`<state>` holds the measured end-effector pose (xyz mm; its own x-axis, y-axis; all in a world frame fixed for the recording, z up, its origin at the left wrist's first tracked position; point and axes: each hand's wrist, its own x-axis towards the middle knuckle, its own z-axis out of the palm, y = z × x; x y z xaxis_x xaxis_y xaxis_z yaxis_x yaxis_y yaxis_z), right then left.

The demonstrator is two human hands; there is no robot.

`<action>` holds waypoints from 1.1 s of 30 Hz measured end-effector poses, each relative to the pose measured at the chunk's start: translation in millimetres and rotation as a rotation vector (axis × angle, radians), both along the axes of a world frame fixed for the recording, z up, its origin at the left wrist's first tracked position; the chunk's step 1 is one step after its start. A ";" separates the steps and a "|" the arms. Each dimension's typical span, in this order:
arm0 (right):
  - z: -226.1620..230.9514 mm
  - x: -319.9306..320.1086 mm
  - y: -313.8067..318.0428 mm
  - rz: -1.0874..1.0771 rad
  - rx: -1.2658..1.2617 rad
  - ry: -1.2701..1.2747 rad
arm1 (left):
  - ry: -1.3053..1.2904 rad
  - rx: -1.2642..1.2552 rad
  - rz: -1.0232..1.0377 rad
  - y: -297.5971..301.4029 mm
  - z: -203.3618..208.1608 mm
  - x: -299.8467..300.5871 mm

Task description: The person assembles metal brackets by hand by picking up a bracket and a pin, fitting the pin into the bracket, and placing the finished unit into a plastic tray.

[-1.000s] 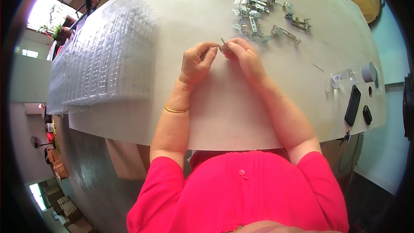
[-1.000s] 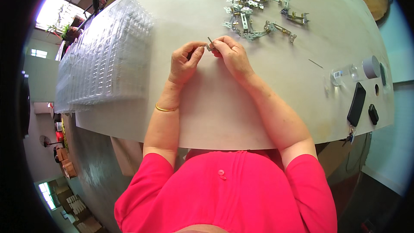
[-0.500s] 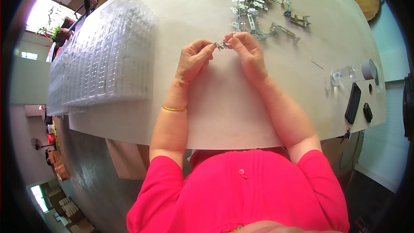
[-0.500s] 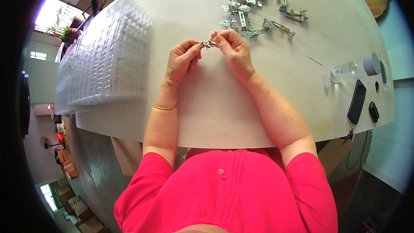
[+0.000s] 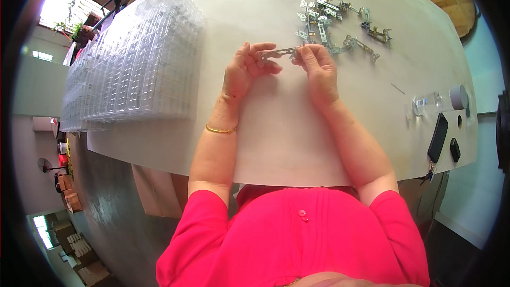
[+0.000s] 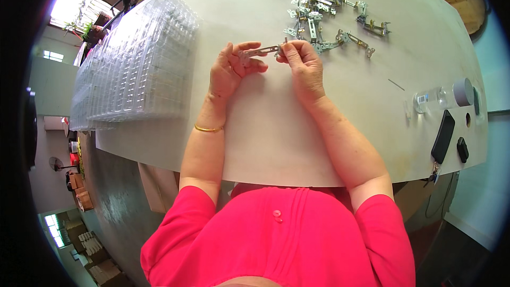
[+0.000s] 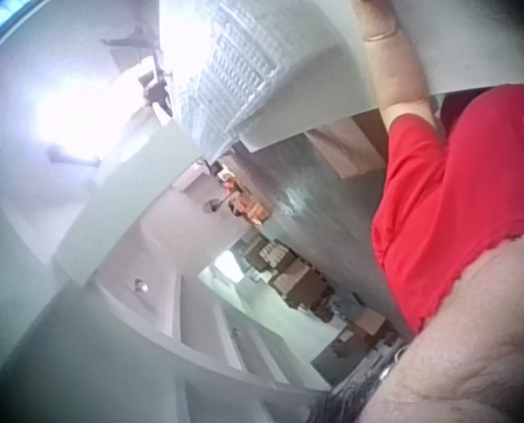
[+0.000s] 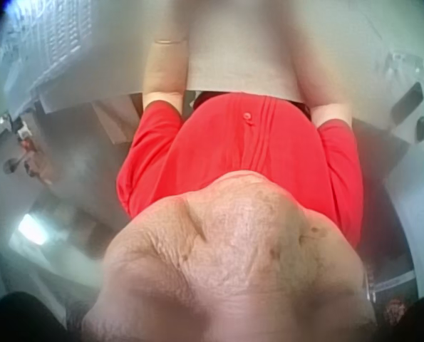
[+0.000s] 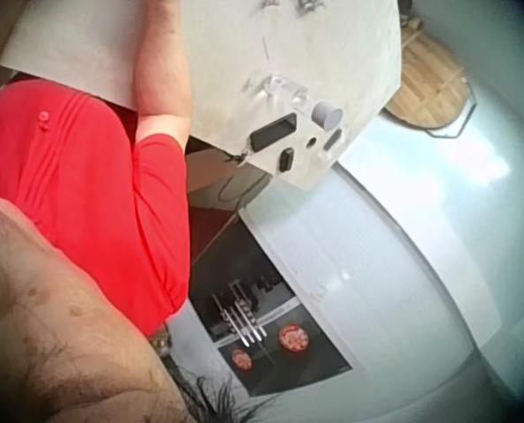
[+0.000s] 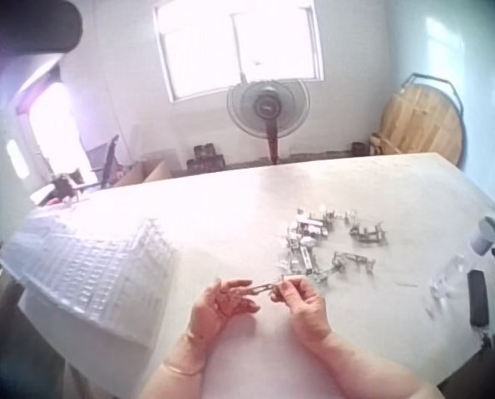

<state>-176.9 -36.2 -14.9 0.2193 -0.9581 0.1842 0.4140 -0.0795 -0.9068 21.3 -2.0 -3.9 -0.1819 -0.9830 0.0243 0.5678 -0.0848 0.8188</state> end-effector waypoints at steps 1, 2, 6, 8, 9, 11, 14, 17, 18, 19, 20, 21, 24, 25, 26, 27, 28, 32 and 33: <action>0.0 -0.4 -1.3 -0.013 0.123 -0.094 | 0.000 -0.004 0.001 -0.7 -1.0 -0.2; -0.2 -0.6 -2.5 -0.026 0.246 -0.189 | -0.086 -0.034 0.032 -0.9 -2.3 -0.7; -7.0 -2.7 -4.7 -0.015 0.321 -0.266 | -0.264 -0.086 0.112 2.1 3.5 -19.7; -9.6 -1.4 -2.9 0.053 0.306 -0.293 | -0.262 -0.102 0.108 2.0 -0.5 -19.9; -9.5 -0.4 -1.7 0.054 0.305 -0.294 | -0.259 -0.117 0.103 1.6 -2.3 -19.5; -9.2 3.0 1.6 0.114 0.314 -0.254 | -0.257 -0.116 0.130 0.4 -5.7 -18.0; -13.2 7.3 4.4 0.107 0.243 -0.145 | -0.252 -0.148 0.190 -3.0 -10.8 -16.5; -10.1 10.8 7.4 -0.001 0.206 -0.017 | -0.232 -0.156 0.243 -3.4 -9.8 -14.5; -8.6 10.9 7.9 -0.003 0.208 -0.018 | -0.211 -0.132 0.261 -2.9 -8.8 -13.9; -7.0 10.9 8.3 0.004 0.154 -0.010 | -0.213 -0.130 0.258 -2.0 -8.4 -12.5; -4.9 10.6 8.8 0.009 0.101 -0.003 | -0.210 -0.111 0.236 -0.7 -8.1 -10.7; -0.6 9.0 10.7 0.005 0.105 -0.003 | -0.207 -0.092 0.211 0.3 -6.3 -10.9; 9.0 5.5 16.5 0.118 0.147 0.084 | -0.338 0.044 0.252 3.4 -0.9 -14.6; 9.3 6.2 17.5 0.120 0.128 0.112 | -0.339 0.047 0.247 3.5 -0.4 -16.0; 9.6 6.5 18.4 0.122 0.110 0.141 | -0.372 0.018 0.250 3.4 -0.1 -17.3; 10.3 6.4 18.9 0.119 0.112 0.140 | -0.404 -0.012 0.254 3.4 -0.2 -18.1; 11.1 6.1 19.3 0.118 0.105 0.148 | -0.405 -0.011 0.251 3.3 -0.5 -18.5; 13.3 5.0 19.9 0.116 0.099 0.151 | -0.524 -0.049 0.241 3.4 -1.1 -19.4; 12.5 5.0 19.7 0.113 0.100 0.150 | -0.552 -0.066 0.242 3.3 -1.0 -20.1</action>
